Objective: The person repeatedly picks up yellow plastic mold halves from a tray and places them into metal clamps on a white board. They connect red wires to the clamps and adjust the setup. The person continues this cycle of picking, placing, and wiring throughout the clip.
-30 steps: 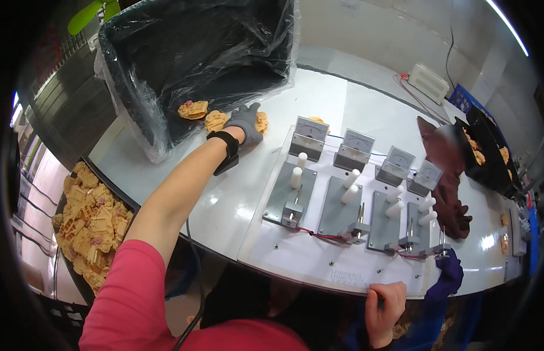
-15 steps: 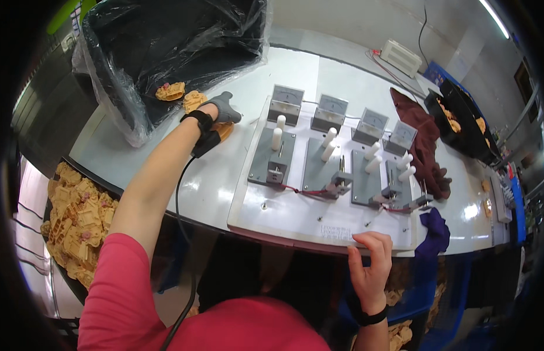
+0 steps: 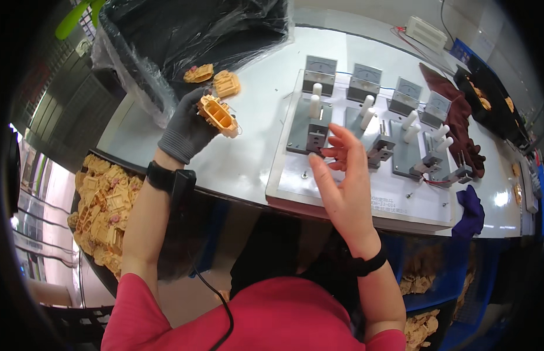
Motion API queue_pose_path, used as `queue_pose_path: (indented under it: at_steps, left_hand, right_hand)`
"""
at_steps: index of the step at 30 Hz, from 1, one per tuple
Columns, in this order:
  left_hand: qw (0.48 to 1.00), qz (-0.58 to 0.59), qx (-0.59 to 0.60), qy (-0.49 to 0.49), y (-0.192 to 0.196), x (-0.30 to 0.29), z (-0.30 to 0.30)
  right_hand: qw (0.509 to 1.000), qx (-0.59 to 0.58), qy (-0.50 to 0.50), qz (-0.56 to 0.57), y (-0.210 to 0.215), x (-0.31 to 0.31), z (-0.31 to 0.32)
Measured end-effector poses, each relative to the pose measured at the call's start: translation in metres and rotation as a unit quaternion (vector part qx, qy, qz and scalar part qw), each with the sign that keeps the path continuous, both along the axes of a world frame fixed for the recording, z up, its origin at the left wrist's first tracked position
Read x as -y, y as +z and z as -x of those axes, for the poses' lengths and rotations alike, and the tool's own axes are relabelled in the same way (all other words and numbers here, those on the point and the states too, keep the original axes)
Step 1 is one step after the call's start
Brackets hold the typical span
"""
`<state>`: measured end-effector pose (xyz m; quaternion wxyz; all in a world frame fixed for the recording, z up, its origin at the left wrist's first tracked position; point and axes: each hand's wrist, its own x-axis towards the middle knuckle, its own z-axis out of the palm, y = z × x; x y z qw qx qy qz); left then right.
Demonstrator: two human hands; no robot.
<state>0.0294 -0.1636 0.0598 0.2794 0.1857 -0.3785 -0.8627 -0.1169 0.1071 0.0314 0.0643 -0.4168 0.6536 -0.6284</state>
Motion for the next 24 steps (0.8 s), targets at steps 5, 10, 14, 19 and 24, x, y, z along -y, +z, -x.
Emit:
queue_pose_path:
  at_steps: [5, 10, 14, 19, 24]
  left_hand:
    - [0.992, -0.113, -0.057, -0.026, -0.009, -0.018, -0.016]
    - [0.99, -0.123, -0.067, -0.009, -0.014, -0.019, -0.01]
    - [0.987, -0.144, -0.066, 0.014, -0.026, -0.014, -0.002]
    - [0.975, -0.203, -0.082, 0.025, -0.032, -0.013, 0.008]
    - [0.974, -0.209, -0.029, 0.081, -0.02, -0.023, 0.025]
  right_hand:
    - [0.999, 0.007, 0.01, 0.033, -0.007, 0.008, 0.003]
    - [0.999, 0.03, 0.022, 0.032, -0.007, 0.009, -0.007]
    - [0.999, -0.004, 0.027, 0.043, -0.013, 0.01, -0.002]
    - [0.999, -0.031, 0.017, 0.037, -0.013, 0.011, -0.002]
    - [0.998, 0.024, 0.039, 0.036, -0.004, 0.007, -0.004]
